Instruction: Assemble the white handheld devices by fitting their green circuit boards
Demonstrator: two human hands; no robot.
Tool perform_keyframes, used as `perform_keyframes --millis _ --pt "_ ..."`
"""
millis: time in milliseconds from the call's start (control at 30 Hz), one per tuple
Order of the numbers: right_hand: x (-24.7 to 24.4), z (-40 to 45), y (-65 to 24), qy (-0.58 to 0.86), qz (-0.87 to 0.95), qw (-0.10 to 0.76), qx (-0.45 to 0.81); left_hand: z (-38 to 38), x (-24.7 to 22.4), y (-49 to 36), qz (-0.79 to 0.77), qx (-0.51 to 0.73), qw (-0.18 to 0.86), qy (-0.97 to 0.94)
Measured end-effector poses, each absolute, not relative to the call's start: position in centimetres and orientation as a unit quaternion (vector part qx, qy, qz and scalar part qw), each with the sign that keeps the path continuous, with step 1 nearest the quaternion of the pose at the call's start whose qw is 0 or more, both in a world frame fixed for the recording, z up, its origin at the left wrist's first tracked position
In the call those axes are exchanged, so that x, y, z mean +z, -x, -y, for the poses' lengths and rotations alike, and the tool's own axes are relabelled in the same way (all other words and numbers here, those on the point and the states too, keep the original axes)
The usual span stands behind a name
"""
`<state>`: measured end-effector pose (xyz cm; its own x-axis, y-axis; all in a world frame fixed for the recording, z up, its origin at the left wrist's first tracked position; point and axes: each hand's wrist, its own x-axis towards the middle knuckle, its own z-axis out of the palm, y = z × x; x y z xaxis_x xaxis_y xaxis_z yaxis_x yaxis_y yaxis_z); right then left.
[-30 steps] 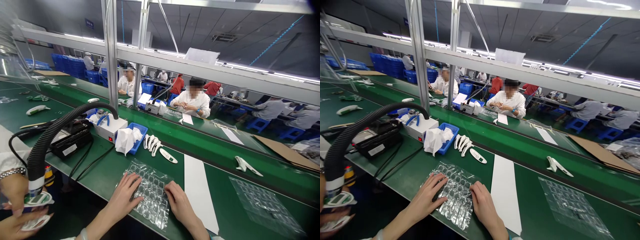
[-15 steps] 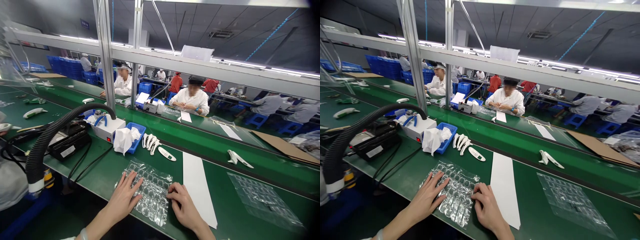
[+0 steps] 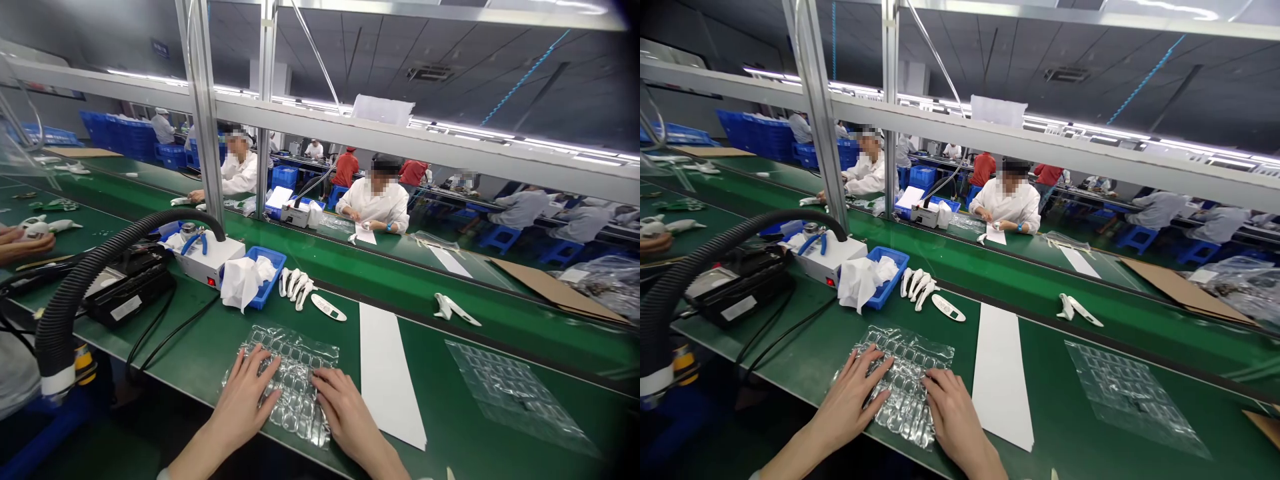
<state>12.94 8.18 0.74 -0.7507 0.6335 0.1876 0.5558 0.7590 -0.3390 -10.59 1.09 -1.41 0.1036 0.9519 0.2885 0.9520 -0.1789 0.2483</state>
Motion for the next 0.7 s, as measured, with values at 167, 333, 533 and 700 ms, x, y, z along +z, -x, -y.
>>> perform_keyframes --millis 167,333,533,700 --pt "0.0 -8.7 -14.3 0.331 0.918 0.166 0.139 -1.5 -1.7 10.7 0.637 -0.197 -0.003 0.745" --pt "-0.6 -8.8 -13.9 0.329 0.914 0.208 0.114 -1.7 -2.0 10.9 0.64 -0.213 0.001 0.738" --pt "-0.1 -7.8 -14.2 0.361 0.897 0.223 0.12 -1.5 -2.9 11.5 0.664 -0.225 0.027 0.713" --pt "1.3 -7.9 -15.5 0.403 0.87 0.241 0.152 -1.8 -5.7 13.8 0.632 -0.258 0.002 0.731"
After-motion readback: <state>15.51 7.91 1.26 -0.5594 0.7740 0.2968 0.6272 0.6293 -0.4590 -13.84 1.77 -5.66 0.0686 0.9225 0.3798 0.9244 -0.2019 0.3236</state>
